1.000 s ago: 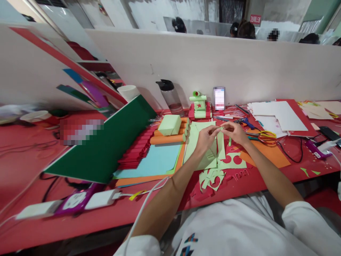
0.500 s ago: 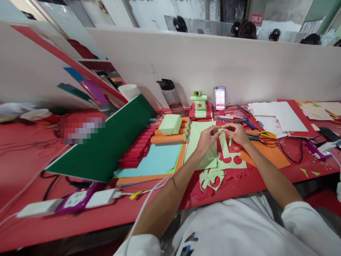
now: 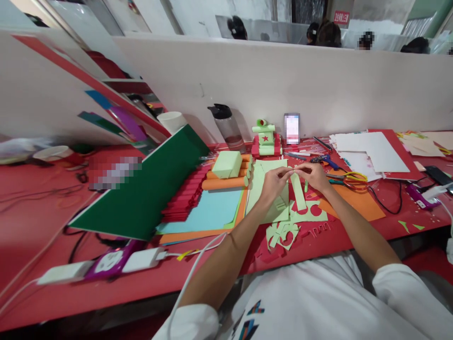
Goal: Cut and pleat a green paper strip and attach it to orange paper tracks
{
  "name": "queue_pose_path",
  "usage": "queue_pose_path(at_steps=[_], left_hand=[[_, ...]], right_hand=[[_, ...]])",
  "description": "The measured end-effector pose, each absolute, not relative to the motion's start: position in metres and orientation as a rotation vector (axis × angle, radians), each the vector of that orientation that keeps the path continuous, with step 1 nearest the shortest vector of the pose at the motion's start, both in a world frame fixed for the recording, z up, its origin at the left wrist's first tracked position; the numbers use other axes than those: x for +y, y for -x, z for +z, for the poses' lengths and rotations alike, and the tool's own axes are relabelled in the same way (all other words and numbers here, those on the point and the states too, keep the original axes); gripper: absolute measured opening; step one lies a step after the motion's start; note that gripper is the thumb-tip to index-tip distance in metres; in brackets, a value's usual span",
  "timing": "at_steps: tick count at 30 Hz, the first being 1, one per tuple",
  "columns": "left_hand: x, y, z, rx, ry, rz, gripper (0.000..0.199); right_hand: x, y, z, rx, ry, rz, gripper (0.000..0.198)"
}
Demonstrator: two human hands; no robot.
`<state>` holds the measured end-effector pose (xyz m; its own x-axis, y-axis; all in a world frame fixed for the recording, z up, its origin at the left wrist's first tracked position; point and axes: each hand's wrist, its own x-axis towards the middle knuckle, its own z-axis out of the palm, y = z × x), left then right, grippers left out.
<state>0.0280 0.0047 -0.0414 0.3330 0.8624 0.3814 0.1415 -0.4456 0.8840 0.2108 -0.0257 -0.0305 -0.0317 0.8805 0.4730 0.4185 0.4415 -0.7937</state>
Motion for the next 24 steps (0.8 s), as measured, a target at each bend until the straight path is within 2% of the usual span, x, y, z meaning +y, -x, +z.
queue_pose_path(at_steps=[13, 24], left_hand=[[0.008, -0.025, -0.042, 0.976, -1.982, 1.111, 0.026], [0.003, -0.024, -0.036, 1.001, -2.246, 1.077, 0.019]], right_hand=[[-0.025, -0.208, -0.035, -1.656, 1.148, 0.589, 0.016], [-0.028, -0.199, -0.031, -1.712, 1.197, 0.439, 0.009]])
